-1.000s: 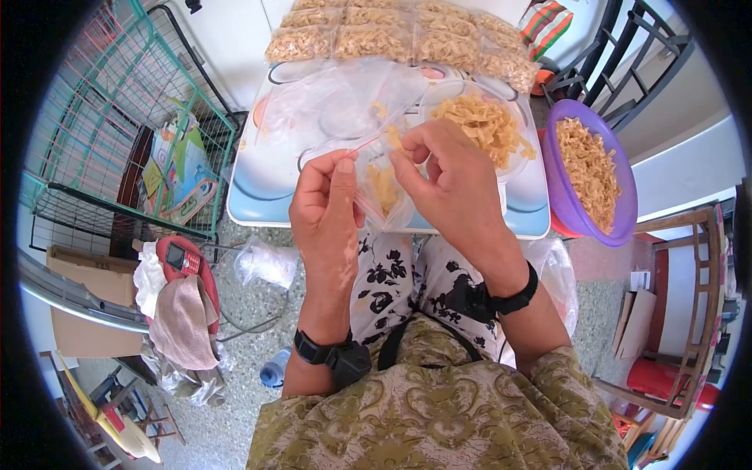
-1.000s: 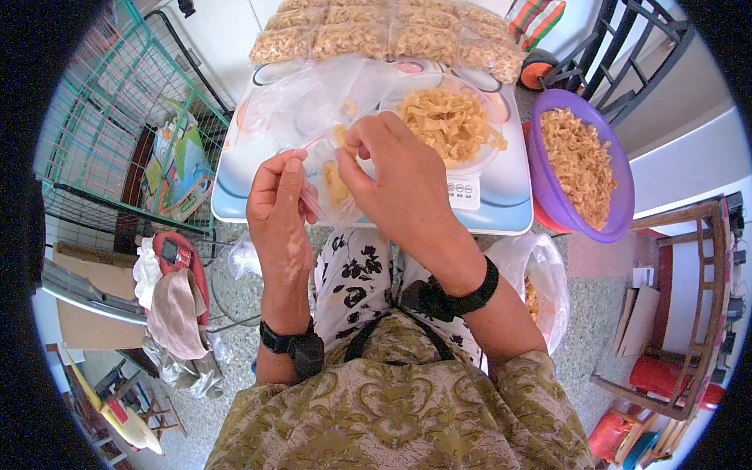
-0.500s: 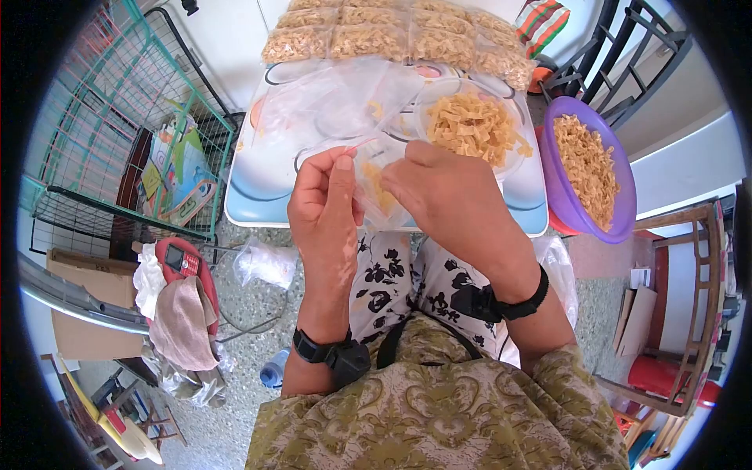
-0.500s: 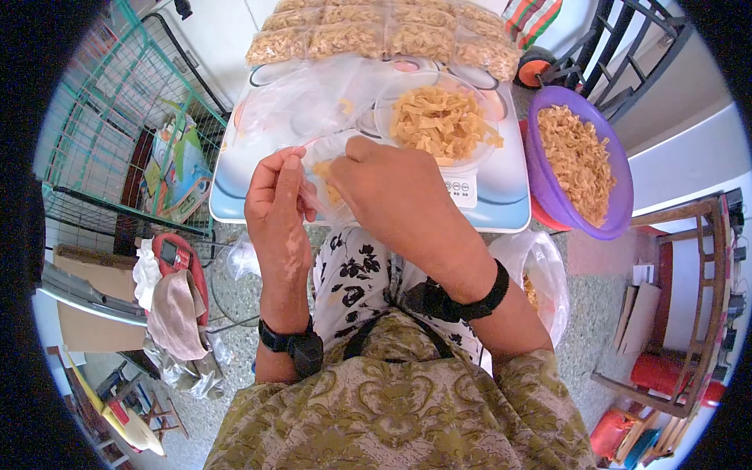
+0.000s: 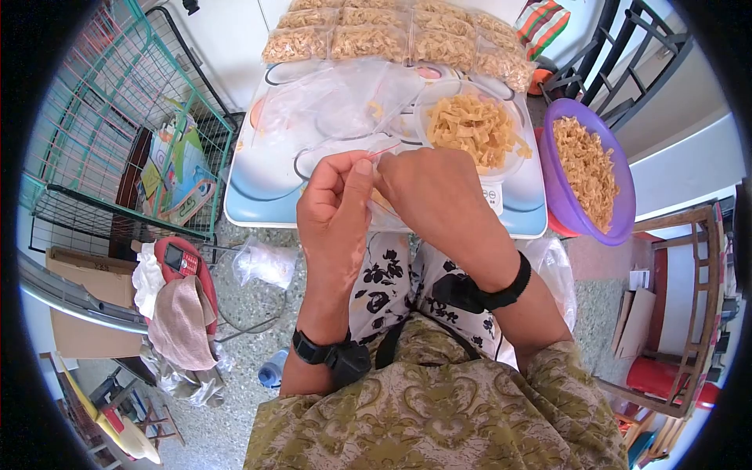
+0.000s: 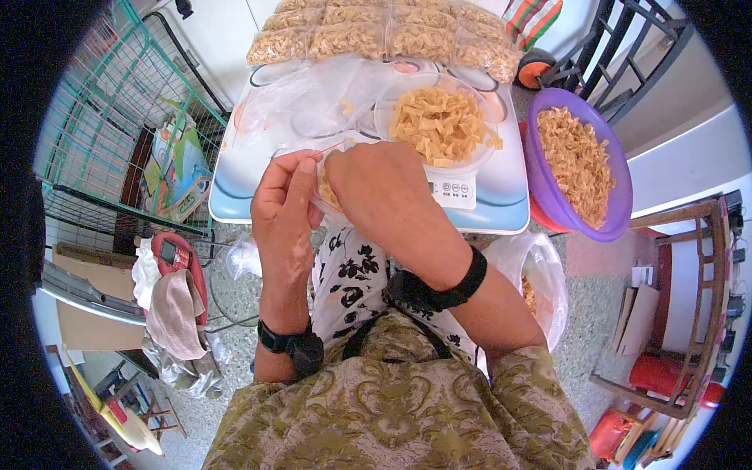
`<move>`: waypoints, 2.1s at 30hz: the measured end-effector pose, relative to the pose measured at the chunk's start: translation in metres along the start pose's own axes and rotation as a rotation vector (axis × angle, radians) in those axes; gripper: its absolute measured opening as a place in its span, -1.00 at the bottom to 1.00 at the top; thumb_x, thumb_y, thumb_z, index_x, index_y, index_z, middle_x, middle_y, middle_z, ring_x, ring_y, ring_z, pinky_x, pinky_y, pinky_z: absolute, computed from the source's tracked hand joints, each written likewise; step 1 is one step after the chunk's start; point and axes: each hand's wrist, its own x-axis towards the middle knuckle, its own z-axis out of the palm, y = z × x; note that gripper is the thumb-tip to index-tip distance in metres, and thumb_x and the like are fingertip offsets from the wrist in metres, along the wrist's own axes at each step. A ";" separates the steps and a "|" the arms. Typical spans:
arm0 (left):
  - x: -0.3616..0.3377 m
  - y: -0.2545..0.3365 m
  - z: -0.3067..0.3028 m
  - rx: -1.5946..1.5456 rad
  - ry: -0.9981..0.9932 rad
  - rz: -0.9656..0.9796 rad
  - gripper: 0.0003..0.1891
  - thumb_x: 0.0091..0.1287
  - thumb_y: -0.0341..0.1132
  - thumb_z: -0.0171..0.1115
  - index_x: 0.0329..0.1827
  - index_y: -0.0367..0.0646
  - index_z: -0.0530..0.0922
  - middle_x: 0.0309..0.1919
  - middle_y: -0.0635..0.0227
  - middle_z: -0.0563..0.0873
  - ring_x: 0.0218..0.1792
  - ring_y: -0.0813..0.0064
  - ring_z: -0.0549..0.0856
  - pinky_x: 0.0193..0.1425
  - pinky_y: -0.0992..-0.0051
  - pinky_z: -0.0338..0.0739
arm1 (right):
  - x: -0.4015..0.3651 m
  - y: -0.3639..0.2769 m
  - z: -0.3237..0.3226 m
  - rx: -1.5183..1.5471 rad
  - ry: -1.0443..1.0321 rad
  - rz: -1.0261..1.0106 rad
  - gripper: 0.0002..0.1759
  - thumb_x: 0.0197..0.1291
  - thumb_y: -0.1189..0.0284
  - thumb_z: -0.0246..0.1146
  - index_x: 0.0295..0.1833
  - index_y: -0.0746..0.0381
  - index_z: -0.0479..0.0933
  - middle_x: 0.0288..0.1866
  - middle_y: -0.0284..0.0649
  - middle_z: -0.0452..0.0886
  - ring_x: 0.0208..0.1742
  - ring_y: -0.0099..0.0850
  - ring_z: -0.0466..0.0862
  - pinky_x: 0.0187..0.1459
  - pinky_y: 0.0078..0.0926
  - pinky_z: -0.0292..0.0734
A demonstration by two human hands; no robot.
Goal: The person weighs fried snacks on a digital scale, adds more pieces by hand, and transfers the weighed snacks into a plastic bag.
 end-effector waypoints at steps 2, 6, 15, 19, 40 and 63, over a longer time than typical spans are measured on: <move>0.000 -0.001 0.000 -0.024 -0.037 0.006 -0.86 0.50 -0.32 0.19 -0.04 -0.18 0.62 -0.44 0.63 0.60 -0.55 0.92 0.33 -0.54 0.78 0.12 | 0.001 -0.001 0.002 0.025 0.043 0.035 -0.80 0.18 0.37 0.20 -0.42 0.22 0.63 -0.52 -0.06 0.67 -0.45 -0.12 0.73 -0.46 -0.15 0.55; 0.001 0.001 -0.001 0.031 0.023 0.028 -0.83 0.49 -0.28 0.20 -0.05 -0.19 0.63 -0.46 0.60 0.58 -0.57 0.88 0.35 -0.54 0.77 0.16 | -0.003 -0.001 0.002 0.238 -0.042 -0.013 -0.82 0.22 0.36 0.16 -0.31 0.23 0.60 -0.48 -0.05 0.67 -0.41 -0.06 0.72 -0.41 -0.11 0.56; 0.002 0.002 -0.006 -0.050 0.071 0.092 -0.80 0.49 -0.26 0.19 -0.02 -0.22 0.58 -0.44 0.53 0.57 -0.55 0.78 0.45 -0.52 0.71 0.34 | -0.024 0.040 -0.035 0.572 0.220 0.106 -0.75 0.29 0.45 0.19 0.05 0.22 0.61 -0.17 -0.03 0.68 -0.13 -0.13 0.70 -0.13 -0.25 0.59; 0.003 0.002 -0.003 -0.188 0.057 0.179 -0.82 0.53 -0.30 0.11 -0.02 -0.25 0.51 -0.39 0.42 0.60 -0.50 0.70 0.53 -0.49 0.67 0.46 | -0.031 0.075 -0.058 0.339 0.210 0.260 -0.70 0.26 0.42 0.26 0.09 0.25 0.60 -0.06 -0.03 0.66 -0.13 -0.09 0.69 -0.11 -0.28 0.57; 0.006 -0.011 0.000 -0.063 0.012 0.063 -0.83 0.48 -0.29 0.20 -0.03 -0.20 0.57 -0.36 0.47 0.64 -0.47 0.74 0.53 -0.47 0.68 0.43 | -0.018 0.102 -0.009 0.072 -0.033 0.194 -0.59 0.14 0.44 0.26 0.14 0.18 0.57 0.02 -0.09 0.60 -0.06 -0.04 0.64 -0.03 -0.23 0.55; 0.008 -0.013 -0.003 -0.057 0.009 0.070 -0.82 0.48 -0.30 0.20 -0.03 -0.22 0.57 -0.39 0.47 0.62 -0.51 0.74 0.51 -0.48 0.70 0.40 | -0.017 0.104 -0.025 0.917 0.384 0.541 -0.82 0.33 0.46 0.27 -0.01 0.29 0.59 -0.36 -0.33 0.63 -0.40 -0.64 0.57 -0.39 -0.64 0.49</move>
